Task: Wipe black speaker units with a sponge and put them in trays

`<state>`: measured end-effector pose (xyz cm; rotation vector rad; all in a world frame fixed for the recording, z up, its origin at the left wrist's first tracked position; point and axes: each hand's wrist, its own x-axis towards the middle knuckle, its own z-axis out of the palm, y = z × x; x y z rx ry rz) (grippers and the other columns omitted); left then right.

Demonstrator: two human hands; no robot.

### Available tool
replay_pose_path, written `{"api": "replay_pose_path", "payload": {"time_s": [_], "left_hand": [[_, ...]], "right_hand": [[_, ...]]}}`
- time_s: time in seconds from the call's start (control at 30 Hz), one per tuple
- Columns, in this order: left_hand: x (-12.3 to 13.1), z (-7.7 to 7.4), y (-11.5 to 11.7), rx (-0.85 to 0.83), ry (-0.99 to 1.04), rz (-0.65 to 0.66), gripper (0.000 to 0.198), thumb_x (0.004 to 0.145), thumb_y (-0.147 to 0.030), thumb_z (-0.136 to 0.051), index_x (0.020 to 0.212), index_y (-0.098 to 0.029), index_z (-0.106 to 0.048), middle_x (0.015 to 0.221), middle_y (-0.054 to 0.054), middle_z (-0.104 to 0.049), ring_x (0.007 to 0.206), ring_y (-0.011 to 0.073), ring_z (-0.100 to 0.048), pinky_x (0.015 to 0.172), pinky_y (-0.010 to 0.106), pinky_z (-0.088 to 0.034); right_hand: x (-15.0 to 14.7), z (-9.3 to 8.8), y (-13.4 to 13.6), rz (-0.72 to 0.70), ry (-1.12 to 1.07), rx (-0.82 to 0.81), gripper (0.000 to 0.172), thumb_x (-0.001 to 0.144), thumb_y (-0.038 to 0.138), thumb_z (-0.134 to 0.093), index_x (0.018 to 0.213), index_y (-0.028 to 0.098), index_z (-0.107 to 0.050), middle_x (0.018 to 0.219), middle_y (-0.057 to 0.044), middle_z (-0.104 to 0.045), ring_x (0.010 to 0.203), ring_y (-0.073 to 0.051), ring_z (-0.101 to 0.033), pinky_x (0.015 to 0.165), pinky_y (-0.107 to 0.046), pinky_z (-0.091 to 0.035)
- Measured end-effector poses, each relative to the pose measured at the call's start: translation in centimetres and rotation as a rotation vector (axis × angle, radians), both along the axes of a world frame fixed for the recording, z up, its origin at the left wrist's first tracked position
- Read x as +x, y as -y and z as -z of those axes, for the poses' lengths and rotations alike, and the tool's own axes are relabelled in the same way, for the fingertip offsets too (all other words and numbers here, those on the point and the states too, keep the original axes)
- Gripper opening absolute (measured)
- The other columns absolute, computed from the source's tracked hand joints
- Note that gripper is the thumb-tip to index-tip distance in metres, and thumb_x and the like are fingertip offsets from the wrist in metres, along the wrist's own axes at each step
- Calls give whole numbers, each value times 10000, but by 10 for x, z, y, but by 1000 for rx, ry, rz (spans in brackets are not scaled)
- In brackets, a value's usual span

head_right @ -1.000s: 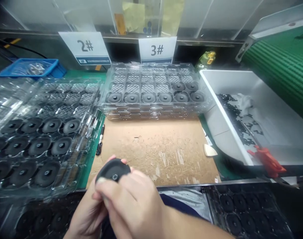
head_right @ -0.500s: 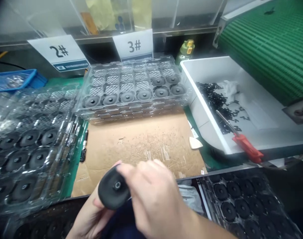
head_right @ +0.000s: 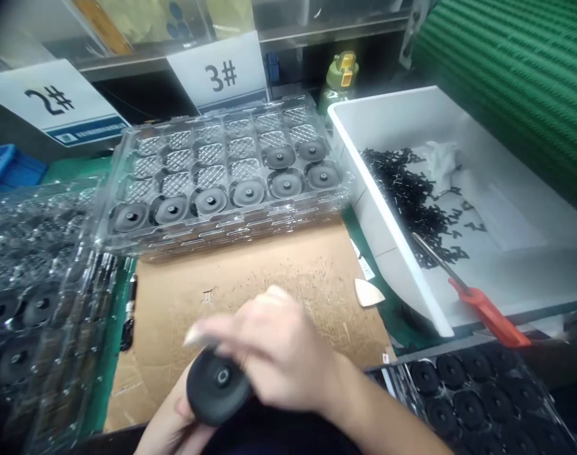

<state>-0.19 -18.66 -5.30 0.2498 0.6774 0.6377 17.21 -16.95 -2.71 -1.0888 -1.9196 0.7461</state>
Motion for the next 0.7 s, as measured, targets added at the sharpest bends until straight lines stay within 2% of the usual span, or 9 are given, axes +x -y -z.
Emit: {"api": "replay_pose_path", "payload": {"time_s": [0.07, 0.13, 0.2, 0.27, 0.33, 0.4, 0.5, 0.6, 0.7], "left_hand": [[1, 1, -3, -54, 53, -49, 595, 572, -323, -787, 1133, -338, -589, 1129, 24, -636, 1026, 267, -598, 891, 357, -466], [-1, 2, -4, -108, 116, -104, 547, 609, -309, -763, 1116, -401, -581, 1173, -1, -621, 1063, 270, -583, 887, 363, -473], [-5, 3, -5, -126, 167, -134, 509, 624, -293, -754, 1097, -395, -594, 1205, 1, -607, 1103, 276, -556, 900, 358, -468], [-8, 6, -5, -117, 206, -146, 504, 639, -297, -743, 1112, -379, -589, 1244, 12, -583, 1133, 278, -533, 909, 346, -463], [-10, 10, -5, -107, 241, -146, 515, 657, -334, -722, 1145, -379, -567, 1275, 22, -558, 1152, 273, -517, 917, 333, -456], [-9, 13, -6, -102, 263, -134, 509, 667, -395, -692, 1158, -372, -561, 1300, 34, -535, 1171, 275, -499, 937, 329, -439], [-6, 16, -5, -104, 246, -120, 489, 692, -432, -650, 1169, -377, -553, 1318, 49, -516, 1204, 278, -465, 984, 344, -391], [-4, 15, -1, -89, 187, -139, 516, 715, -415, -637, 1213, -401, -502, 1315, 46, -516, 1209, 264, -462, 1004, 350, -369], [-5, 10, 8, -59, 126, -172, 573, 682, -417, -665, 1228, -368, -499, 1312, 56, -515, 1179, 273, -492, 994, 369, -384]], "right_hand": [[13, 22, -7, 229, 54, -161, 286, 906, 173, -442, 1156, 240, -563, 1001, 9, -641, 833, -114, -553, 765, -268, -390], [23, 45, -5, 347, 138, -304, 294, 906, 202, -442, 1168, 257, -562, 1020, -7, -630, 867, -139, -549, 749, -275, -412], [26, 65, 5, 300, 177, -401, 299, 908, 228, -436, 1178, 270, -556, 966, -18, -630, 838, -156, -550, 726, -294, -425], [21, 77, 19, 189, 185, -448, 300, 912, 226, -425, 1177, 282, -553, 882, -15, -626, 787, -161, -548, 726, -321, -428], [12, 81, 36, 101, 181, -472, 303, 915, 211, -409, 1174, 281, -551, 821, -12, -614, 759, -163, -544, 719, -340, -430], [3, 81, 51, 74, 169, -492, 305, 917, 208, -400, 1175, 283, -546, 800, -10, -604, 740, -161, -542, 687, -339, -436], [-4, 81, 68, 144, 141, -497, 316, 911, 212, -411, 1193, 289, -532, 811, -11, -609, 736, -158, -553, 664, -329, -455], [0, 84, 78, 241, 122, -473, 313, 898, 207, -425, 1182, 254, -546, 886, -32, -631, 802, -167, -580, 713, -341, -484], [9, 74, 78, 327, 99, -442, 302, 892, 220, -433, 1164, 224, -564, 973, -55, -640, 880, -187, -593, 746, -348, -502]]}}
